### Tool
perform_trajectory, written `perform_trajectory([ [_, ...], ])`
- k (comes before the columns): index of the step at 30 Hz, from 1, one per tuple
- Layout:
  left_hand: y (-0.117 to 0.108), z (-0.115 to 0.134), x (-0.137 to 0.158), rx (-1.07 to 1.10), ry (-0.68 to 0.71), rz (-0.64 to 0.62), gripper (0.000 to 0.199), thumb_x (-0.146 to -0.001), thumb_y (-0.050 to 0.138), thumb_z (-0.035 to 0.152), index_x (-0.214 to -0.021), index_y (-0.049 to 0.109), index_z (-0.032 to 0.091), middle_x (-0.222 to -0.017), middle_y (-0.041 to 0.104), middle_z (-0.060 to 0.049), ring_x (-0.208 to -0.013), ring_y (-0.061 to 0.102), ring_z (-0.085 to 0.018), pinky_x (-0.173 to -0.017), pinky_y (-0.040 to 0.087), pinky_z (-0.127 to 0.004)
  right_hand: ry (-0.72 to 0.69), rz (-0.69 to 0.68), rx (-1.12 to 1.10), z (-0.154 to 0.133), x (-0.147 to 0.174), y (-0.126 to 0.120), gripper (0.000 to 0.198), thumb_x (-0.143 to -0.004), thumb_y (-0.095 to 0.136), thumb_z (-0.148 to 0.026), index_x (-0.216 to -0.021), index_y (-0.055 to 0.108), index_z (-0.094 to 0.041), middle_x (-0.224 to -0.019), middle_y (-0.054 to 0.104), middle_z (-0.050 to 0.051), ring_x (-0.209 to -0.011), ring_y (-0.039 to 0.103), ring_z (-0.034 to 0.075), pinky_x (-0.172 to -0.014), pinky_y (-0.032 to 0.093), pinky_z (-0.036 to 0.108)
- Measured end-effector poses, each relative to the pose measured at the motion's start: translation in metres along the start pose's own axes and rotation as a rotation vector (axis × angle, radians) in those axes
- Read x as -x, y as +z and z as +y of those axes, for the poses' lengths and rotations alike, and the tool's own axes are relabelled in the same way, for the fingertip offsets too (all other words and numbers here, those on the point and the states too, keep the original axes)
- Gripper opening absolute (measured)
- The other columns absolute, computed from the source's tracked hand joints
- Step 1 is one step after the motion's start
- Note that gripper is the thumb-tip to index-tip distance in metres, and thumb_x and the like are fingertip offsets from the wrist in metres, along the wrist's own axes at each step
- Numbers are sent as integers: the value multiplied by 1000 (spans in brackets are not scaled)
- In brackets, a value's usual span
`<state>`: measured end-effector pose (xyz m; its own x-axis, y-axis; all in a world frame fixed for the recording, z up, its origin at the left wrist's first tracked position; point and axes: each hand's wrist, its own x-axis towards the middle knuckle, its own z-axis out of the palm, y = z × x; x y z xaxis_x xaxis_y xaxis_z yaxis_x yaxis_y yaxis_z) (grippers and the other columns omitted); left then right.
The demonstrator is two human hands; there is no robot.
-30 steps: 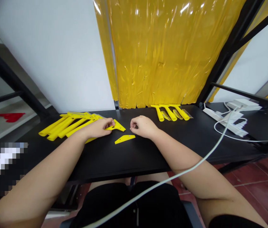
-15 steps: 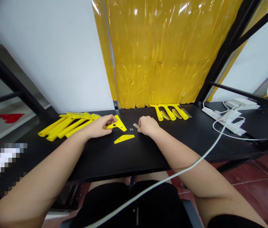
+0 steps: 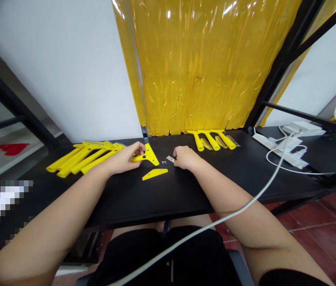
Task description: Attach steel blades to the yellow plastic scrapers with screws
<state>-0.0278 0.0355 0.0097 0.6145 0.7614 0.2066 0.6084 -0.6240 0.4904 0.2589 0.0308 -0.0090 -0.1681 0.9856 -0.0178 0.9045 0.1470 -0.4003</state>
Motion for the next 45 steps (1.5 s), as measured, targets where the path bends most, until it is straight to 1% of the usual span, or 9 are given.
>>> perform_trajectory([
  [4,0,2,0,26,-15,26,38,-76,63,20,-110,47,23,-103,61,-4,-94,60,-20,-85,49,-35,3,-40,-43,2,-1,-2,36,-62,81,-7,-92,68,-21,-91,76,6,-77,71,21,-67,51,29],
  [9,-1,4,0,20,2,27,31,-75,62,20,-102,48,23,-101,60,-4,-89,57,-18,-83,48,-33,-19,-28,-40,2,-2,-4,34,-60,83,-9,-88,66,-22,-89,76,4,-79,71,20,-66,51,27],
  [15,0,2,0,12,21,36,27,-76,61,20,-100,49,22,-101,60,-3,-88,57,-18,-82,48,-32,40,-78,-172,2,-1,-5,32,-60,78,-4,-85,67,-21,-88,77,4,-74,71,19,-63,52,27],
  [18,0,2,-1,1,41,44,25,-79,63,21,-101,51,22,-102,61,-3,-89,58,-18,-83,49,-33,25,-114,-346,9,-6,-5,26,-63,75,-3,-82,68,-20,-77,74,2,-65,67,17,-59,51,27],
  [22,0,5,-1,-16,73,53,23,-83,65,25,-102,53,22,-106,63,-5,-96,60,-21,-88,50,-35,-125,-132,-720,15,-10,-5,16,-71,75,-10,-82,69,-19,-67,67,-1,-56,60,11,-54,49,24],
  [27,-1,6,0,-77,92,78,23,-87,63,24,-107,53,22,-113,64,-6,-102,61,-22,-92,49,-36,-182,-106,-964,11,-8,-5,14,-76,82,-21,-83,70,-19,-69,69,0,-62,64,12,-60,58,24],
  [32,-3,9,2,-133,169,126,13,-92,59,25,-103,52,22,-106,60,-4,-95,59,-20,-89,48,-35,-199,-96,-1042,8,-7,-3,18,-74,86,-23,-83,71,-18,-69,70,1,-63,67,12,-62,62,25],
  [37,-1,18,1,-100,212,79,7,-94,53,23,-101,55,21,-109,57,-5,-101,59,-20,-92,49,-35,-216,-91,-1085,8,-7,-3,21,-72,88,-23,-83,71,-17,-69,70,1,-63,69,12,-63,64,26],
  [45,3,20,0,-97,228,62,19,-94,54,21,-112,57,22,-114,60,-6,-107,61,-21,-96,50,-37,-255,-89,-1068,10,-8,-1,28,-75,84,-26,-95,65,-19,-70,67,-1,-63,67,13,-59,60,26],
])
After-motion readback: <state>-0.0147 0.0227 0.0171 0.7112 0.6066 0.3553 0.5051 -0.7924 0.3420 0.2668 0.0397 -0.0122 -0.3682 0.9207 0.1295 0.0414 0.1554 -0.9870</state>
